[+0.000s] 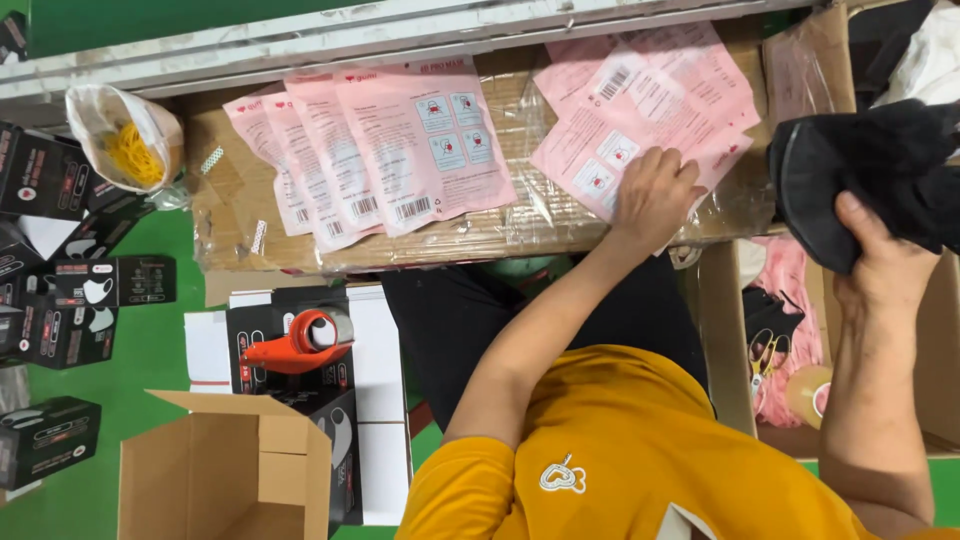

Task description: The person packs black face masks and pink instruction sheets into cardboard boxes on a conveyor belt. They use a tape dispenser to seal the boxes and place them on the floor.

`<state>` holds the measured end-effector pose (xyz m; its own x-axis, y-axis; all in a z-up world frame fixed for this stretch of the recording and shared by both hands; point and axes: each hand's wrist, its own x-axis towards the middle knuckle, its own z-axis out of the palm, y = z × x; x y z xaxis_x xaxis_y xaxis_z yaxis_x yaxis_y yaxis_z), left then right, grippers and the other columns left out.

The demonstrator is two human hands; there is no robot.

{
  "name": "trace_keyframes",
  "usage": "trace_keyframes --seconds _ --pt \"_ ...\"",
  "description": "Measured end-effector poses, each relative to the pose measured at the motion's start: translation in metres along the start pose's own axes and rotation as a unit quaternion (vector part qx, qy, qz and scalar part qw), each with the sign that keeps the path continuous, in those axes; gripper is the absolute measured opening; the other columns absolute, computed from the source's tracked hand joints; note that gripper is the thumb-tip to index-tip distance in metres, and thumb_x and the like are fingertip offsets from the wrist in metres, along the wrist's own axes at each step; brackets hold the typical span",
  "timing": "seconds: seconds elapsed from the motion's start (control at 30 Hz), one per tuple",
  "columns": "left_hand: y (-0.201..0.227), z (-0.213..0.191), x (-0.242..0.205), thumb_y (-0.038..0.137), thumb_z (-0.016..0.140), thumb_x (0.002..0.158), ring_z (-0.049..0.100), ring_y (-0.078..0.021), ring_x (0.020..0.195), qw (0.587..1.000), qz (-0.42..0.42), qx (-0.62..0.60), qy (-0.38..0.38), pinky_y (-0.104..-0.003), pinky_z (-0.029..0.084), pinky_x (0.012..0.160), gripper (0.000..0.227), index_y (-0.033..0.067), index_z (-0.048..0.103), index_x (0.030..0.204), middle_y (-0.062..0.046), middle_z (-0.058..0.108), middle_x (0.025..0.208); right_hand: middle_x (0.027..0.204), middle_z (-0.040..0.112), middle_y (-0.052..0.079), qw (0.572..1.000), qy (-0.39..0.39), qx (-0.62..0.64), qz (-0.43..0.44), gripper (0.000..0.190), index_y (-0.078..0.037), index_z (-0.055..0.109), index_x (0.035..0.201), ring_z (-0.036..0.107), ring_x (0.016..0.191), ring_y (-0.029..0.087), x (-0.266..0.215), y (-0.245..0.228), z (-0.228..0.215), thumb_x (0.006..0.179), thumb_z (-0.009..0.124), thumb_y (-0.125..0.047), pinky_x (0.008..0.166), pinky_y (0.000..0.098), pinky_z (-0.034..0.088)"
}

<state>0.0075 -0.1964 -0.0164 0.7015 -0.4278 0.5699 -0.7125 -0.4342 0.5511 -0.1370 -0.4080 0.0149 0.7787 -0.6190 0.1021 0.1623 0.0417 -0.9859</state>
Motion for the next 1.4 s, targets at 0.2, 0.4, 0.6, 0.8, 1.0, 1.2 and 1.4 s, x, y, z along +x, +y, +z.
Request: trace_keyframes --seconds 0.2,0.4,0.6,0.8,1.0,1.2,1.4 --pt "-0.012 0.036 -0.018 0.006 0.073 0.082 0.060 -0.0264 0.090 0.985 0.053 0.147 -0.077 -0.036 0.052 0.071 0.021 -0.0030 0.075 0.101 -0.010 0.059 0.091 0.145 0.064 0.011 0.994 -0.036 0.057 0.081 0.066 -0.003 0.055 0.149 0.066 0.132 0.025 -0.016 -0.007 0.041 0.087 0.068 0.017 0.116 0.0398 0.055" --pt "-0.035 0.039 -0.006 0.008 0.071 0.081 0.070 -0.0339 0.091 0.990 0.032 0.080 -0.111 -0.041 0.059 0.078 0.013 0.0028 0.073 0.093 -0.020 0.068 0.103 0.118 0.073 0.007 0.883 0.048 0.310 0.348 0.046 -0.006 0.062 0.141 0.071 0.103 0.024 0.009 0.124 0.027 0.100 0.081 -0.001 0.086 0.0380 0.058" --pt "0.004 -0.085 0.058 0.009 0.072 0.082 0.072 -0.0148 0.061 0.950 -0.160 -0.264 0.045 -0.033 0.061 0.062 0.063 0.0174 0.057 0.143 -0.007 0.073 0.074 0.108 0.068 0.014 0.906 -0.041 -0.345 -0.243 0.038 0.005 0.062 0.118 0.069 0.100 0.032 -0.003 -0.081 0.161 0.087 0.082 -0.005 0.087 0.0402 0.054" --pt "0.009 -0.112 0.061 -0.003 0.061 0.085 0.068 -0.0148 0.056 0.796 -0.198 -0.573 -0.007 -0.031 0.060 0.050 0.080 0.0139 0.036 0.159 -0.008 0.067 0.069 0.129 0.067 0.022 0.876 -0.195 -0.329 -0.293 0.031 0.007 0.066 0.123 0.066 0.119 0.032 0.015 -0.097 0.138 0.094 0.074 0.012 0.110 0.0435 0.053" --pt "-0.004 -0.107 0.063 -0.006 0.065 0.089 0.074 -0.0202 0.056 0.785 -0.177 -0.578 -0.135 -0.034 0.063 0.048 0.078 0.0087 0.027 0.155 -0.014 0.072 0.072 0.121 0.068 0.004 0.969 -0.238 0.031 0.067 0.034 -0.006 0.063 0.118 0.068 0.113 0.015 0.047 -0.033 0.100 0.092 0.071 0.014 0.107 0.0310 0.057" --pt "-0.003 -0.126 0.049 -0.005 0.066 0.091 0.071 -0.0202 0.061 0.764 -0.191 -0.606 -0.111 -0.034 0.062 0.053 0.079 0.0091 0.026 0.158 -0.015 0.068 0.073 0.125 0.067 0.001 0.971 -0.214 0.017 0.106 0.039 -0.008 0.066 0.131 0.065 0.113 0.011 0.033 -0.056 0.112 0.097 0.071 0.009 0.100 0.0257 0.054" --pt "0.006 -0.120 0.050 -0.006 0.063 0.087 0.071 -0.0185 0.058 0.774 -0.232 -0.581 -0.100 -0.033 0.063 0.051 0.088 0.0144 0.020 0.161 -0.011 0.065 0.069 0.103 0.067 0.007 0.920 -0.229 -0.314 -0.054 0.025 0.000 0.070 0.120 0.067 0.091 0.026 0.011 -0.063 0.114 0.097 0.079 0.003 0.091 0.0353 0.050"
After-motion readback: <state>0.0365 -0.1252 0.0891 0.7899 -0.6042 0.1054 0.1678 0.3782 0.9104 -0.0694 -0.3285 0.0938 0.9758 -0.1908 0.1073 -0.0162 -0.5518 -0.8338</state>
